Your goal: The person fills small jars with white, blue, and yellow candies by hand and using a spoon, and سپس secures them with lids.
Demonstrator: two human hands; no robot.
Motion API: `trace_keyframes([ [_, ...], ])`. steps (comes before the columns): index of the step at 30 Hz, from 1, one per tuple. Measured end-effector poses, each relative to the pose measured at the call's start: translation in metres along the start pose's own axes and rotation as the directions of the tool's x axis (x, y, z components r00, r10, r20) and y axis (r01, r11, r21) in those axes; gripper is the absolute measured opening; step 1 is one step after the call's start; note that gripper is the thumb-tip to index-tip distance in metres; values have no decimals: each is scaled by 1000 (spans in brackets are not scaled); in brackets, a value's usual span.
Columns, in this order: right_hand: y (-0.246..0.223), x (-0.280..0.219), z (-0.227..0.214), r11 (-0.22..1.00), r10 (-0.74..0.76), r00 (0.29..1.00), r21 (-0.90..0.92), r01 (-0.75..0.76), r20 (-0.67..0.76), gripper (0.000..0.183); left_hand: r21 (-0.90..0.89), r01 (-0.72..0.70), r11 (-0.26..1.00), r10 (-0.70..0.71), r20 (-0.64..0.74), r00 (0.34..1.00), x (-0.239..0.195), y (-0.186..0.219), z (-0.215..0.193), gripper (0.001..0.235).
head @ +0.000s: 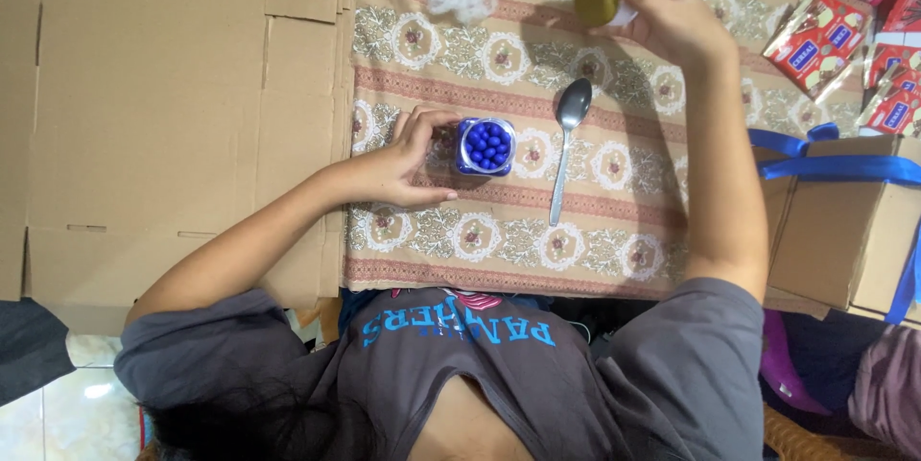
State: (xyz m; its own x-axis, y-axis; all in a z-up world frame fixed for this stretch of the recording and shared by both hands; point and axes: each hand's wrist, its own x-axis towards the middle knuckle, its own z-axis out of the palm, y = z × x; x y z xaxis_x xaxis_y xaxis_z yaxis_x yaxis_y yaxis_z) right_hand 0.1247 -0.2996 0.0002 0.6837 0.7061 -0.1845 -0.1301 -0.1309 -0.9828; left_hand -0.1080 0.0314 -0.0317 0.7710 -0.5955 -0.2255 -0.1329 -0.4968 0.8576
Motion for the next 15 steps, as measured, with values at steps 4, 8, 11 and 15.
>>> trace_keyframes([
  [4,-29,-5,26,915,55,996,-403,-21,73,36,-6,-13,1000,13,-13,1000,1,-1,0,95],
  [8,-36,-9,39,768,56,998,-640,-32,17,39,-14,11,1000,-12,-16,1000,-2,7,-2,89],
  [11,-27,-11,38,769,-75,997,-637,62,7,36,-30,38,999,-38,-2,999,-2,9,-2,88],
  [15,-35,-22,68,830,-227,968,-499,249,105,22,-11,-3,1000,3,-12,1000,1,2,0,91],
])
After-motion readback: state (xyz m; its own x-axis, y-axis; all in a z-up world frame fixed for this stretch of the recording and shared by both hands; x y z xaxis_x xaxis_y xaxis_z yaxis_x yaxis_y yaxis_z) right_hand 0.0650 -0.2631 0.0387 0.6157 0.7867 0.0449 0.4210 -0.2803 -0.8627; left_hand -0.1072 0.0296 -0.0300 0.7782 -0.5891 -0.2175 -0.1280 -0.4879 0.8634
